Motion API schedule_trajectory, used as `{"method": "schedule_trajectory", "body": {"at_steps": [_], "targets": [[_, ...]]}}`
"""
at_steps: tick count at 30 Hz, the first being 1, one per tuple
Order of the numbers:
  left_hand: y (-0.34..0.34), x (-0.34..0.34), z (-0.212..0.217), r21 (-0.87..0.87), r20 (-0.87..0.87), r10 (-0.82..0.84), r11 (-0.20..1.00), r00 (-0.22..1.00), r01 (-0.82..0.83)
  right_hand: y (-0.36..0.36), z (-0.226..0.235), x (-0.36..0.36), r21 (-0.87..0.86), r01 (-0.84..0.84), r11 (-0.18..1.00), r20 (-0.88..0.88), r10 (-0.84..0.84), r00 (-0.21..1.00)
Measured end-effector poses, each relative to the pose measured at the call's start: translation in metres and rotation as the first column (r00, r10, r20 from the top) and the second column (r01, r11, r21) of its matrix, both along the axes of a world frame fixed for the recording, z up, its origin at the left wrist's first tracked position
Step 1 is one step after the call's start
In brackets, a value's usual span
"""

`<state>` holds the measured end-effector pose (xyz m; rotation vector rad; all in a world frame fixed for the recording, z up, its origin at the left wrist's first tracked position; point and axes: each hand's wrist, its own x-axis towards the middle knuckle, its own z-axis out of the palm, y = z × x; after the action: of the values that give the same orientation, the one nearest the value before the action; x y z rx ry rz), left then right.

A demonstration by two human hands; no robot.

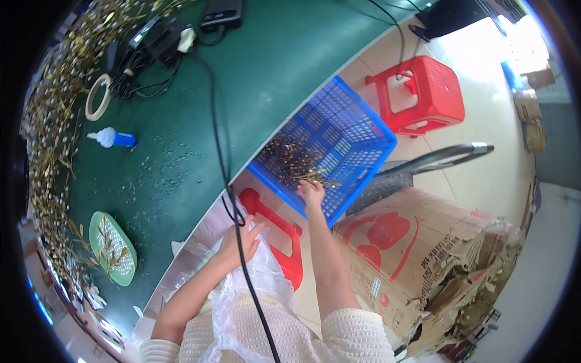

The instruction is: The person picks up decorative branches, attaches pearls to them by hand, and places the finished pieces into a blue basket.

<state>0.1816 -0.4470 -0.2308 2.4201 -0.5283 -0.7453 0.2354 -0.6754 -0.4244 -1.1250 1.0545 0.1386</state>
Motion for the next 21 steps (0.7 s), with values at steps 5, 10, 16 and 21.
{"method": "schedule_trajectory", "body": {"at_steps": [5,10,16,21], "targets": [[0.069,-0.049,0.037,-0.103,-0.017,0.202,0.974,0.979,-0.203,-0.046,-0.101,-0.014,-0.320,-0.371,0.872,-0.201,0.320,0.926],[0.110,-0.077,0.074,-0.065,-0.302,0.372,0.911,0.878,-0.408,-0.098,-0.129,-0.019,0.043,-0.173,0.984,0.072,0.170,0.983],[0.162,-0.128,0.167,-0.344,-0.398,0.356,0.797,0.846,-0.497,0.025,-0.036,-0.007,-0.274,-0.443,0.853,0.191,0.500,0.845],[0.260,-0.165,0.252,-0.477,-0.178,0.679,0.574,0.712,-0.666,0.049,0.021,-0.030,-0.340,-0.288,0.895,0.328,0.400,0.856]]}}
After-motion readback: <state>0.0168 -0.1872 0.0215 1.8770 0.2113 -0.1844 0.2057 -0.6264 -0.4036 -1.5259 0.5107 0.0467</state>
